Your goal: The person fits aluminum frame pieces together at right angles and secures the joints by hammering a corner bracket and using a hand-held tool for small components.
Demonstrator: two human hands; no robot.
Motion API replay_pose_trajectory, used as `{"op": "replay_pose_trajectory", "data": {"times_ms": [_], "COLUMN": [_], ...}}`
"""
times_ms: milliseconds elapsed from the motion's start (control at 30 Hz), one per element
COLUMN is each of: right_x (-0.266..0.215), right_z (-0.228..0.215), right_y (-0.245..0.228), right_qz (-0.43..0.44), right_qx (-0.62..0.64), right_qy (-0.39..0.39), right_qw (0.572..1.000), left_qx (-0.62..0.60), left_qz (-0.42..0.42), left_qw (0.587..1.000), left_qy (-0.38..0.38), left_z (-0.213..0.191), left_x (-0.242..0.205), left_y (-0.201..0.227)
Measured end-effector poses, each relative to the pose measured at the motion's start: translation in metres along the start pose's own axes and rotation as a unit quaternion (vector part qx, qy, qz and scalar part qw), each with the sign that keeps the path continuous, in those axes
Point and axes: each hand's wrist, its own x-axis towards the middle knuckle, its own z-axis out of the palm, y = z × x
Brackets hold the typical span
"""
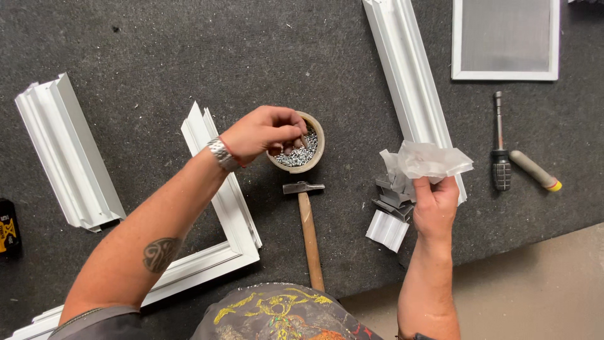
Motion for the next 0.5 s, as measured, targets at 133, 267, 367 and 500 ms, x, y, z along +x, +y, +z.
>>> {"op": "replay_pose_trajectory", "data": {"times_ms": [133, 267, 367, 500], "right_x": [0.003, 0.004, 0.005, 0.009], "right_z": [-0.002, -0.003, -0.003, 0.001], "right_y": [0.005, 0.007, 0.006, 0.003], "right_qz": [-0.015, -0.016, -0.014, -0.018], "right_qx": [0.017, 0.017, 0.018, 0.017], "right_qy": [0.008, 0.006, 0.009, 0.010], "right_qw": [1.000, 1.000, 1.000, 1.000], "left_qx": [-0.305, -0.325, -0.339, -0.083], "left_qz": [-0.005, 0.005, 0.021, 0.051], "left_qw": [0.952, 0.946, 0.940, 0.995], "left_qy": [-0.001, -0.011, -0.021, 0.017], "left_z": [0.003, 0.006, 0.006, -0.002], "left_x": [-0.011, -0.017, -0.019, -0.018], "left_y": [-0.023, -0.026, -0.026, -0.013]}}
